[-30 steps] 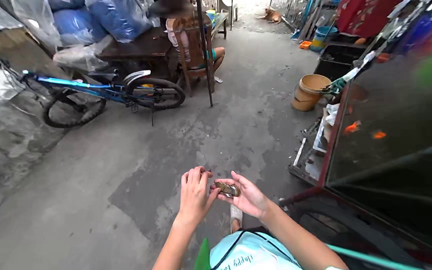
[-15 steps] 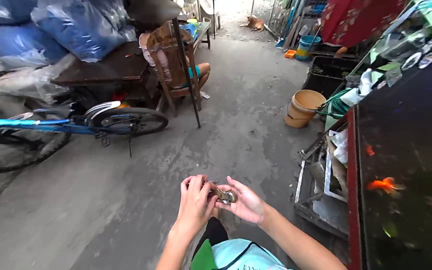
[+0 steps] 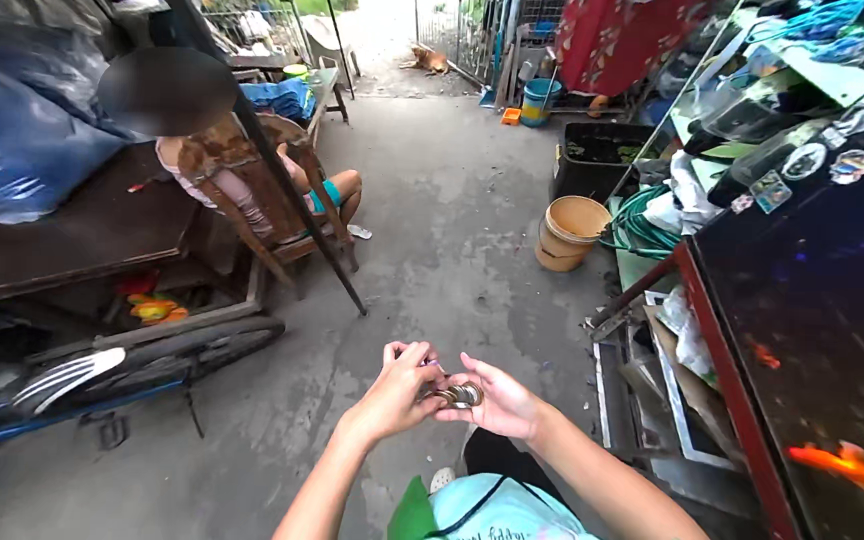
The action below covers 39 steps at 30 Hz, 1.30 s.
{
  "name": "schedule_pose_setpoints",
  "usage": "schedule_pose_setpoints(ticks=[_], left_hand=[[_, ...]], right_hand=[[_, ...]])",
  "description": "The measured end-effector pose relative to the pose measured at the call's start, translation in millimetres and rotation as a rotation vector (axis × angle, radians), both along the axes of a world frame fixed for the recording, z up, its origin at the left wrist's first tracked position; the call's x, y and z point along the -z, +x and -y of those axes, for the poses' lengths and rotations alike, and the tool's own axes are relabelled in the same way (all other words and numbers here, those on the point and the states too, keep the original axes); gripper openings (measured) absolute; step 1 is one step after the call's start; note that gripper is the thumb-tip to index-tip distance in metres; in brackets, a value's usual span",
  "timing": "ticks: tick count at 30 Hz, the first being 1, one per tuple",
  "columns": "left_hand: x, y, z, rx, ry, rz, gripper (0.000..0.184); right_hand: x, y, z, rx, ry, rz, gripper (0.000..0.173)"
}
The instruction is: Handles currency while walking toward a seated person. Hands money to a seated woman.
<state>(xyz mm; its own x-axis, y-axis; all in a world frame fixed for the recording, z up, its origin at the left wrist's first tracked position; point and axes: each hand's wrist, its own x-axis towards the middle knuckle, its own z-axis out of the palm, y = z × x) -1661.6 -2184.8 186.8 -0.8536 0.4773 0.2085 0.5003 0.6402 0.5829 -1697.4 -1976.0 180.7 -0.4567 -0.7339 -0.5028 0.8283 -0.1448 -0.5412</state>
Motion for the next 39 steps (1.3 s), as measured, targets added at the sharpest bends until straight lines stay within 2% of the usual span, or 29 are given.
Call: schedule_pose_setpoints(ticks=[5,9,14,22,28,31,34,39], left_hand=[[-1,-121,24,0.077,0.04,0.297,0.019],[0,-214,30,0.09,0.043,0.291,0.019],[-16,-326,34,0.057,0.065,0.299,0.018],[-21,-463,44,-0.045,0.177,0.344,0.018],[-18,-579,78,-0.076,0.291,0.272,0.019],[-23,-629,95,-0.17,0.335,0.227,0.018],[-34,-673,107,-0.362,0.332,0.119,0.016],[-29,-723,98,-0.708,0.35,0.08,0.015]], right_hand=[[10,-104,14,-0.07,0.001,0.011,0.068],[13,-200,20,-0.103,-0.015,0.011,0.067],[-1,-317,23,-0.12,-0.02,0.007,0.066],[-11,-460,35,-0.112,-0.003,0.039,0.063],[-14,-573,65,-0.114,0.007,-0.033,0.064],[-24,-625,83,-0.135,0.062,-0.062,0.064],[-29,-677,101,-0.009,0.195,0.006,0.056],[-6,-761,131,0.478,0.366,0.33,0.025]])
